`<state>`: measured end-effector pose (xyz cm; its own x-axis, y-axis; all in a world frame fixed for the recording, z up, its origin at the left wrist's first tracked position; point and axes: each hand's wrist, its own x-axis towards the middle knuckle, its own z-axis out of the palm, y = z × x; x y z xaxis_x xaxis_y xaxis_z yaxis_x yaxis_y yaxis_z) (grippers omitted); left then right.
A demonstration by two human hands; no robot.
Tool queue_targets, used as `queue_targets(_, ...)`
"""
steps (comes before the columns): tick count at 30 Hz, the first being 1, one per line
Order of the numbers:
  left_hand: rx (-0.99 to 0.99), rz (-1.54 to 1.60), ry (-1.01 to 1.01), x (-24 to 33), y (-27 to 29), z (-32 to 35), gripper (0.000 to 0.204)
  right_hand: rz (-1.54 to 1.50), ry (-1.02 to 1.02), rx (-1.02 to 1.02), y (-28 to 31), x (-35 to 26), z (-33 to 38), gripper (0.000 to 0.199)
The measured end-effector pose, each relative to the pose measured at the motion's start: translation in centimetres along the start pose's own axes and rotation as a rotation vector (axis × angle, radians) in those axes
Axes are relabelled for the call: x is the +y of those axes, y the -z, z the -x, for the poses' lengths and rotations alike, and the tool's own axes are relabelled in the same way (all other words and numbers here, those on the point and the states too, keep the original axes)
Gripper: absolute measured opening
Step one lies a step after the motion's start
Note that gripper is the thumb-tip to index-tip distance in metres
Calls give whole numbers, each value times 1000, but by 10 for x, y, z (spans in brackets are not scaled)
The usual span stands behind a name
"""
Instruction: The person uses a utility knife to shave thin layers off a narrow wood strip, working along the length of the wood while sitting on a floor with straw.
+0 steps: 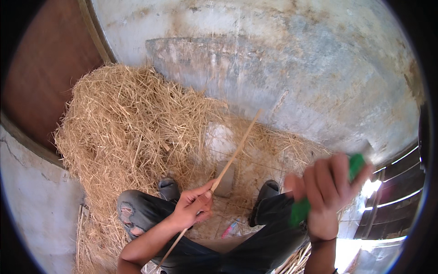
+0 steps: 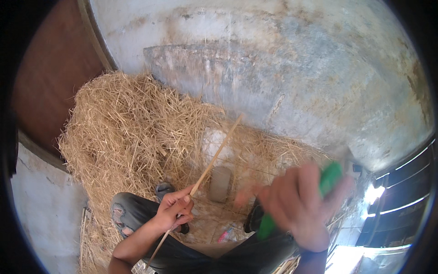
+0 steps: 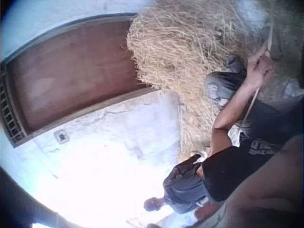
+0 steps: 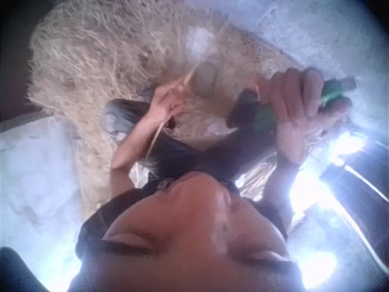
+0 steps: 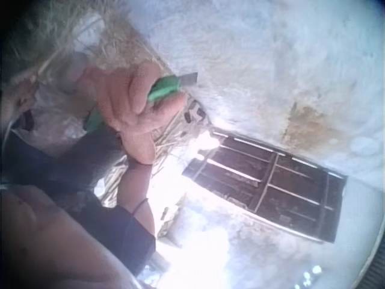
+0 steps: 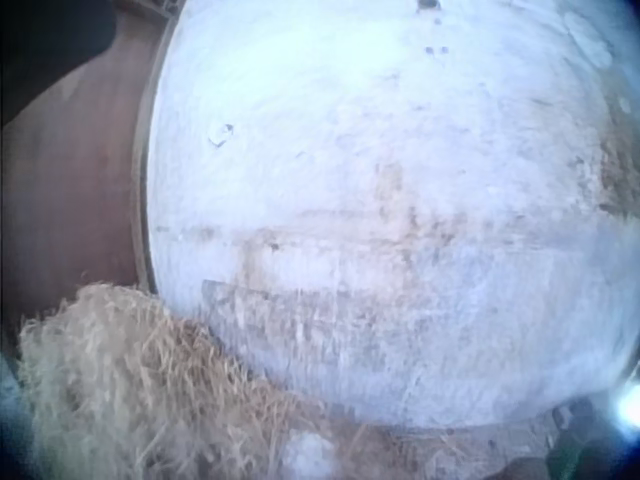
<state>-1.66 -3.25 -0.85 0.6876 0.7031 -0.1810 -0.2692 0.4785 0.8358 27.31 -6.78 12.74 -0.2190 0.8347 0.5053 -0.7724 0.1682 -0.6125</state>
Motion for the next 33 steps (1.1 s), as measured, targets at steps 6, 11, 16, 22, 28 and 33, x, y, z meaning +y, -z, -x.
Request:
queue_targets(6,12,23,9,-2,3,-1,45,-452,-62,-608,-47,3,-20,42)
queue_targets(11,21,14,-2,-4,2,-6,46,-540,-68,-538,-46,-2,-13,34)
queue_targets(16,44,32,28,-3,2,-6,46,-510,1,-594,-42,0,-18,30)
queue_targets(22,56,15,58,2,-4,-10,46,-561,7,-493,-40,1,-11,32)
queue_targets(28,45,49,37,-2,2,-8,47,-507,-122,-473,-26,-4,-15,37)
queue_targets(33,42,28,14,-2,1,-8,46,-360,31,-65,0,8,3,42)
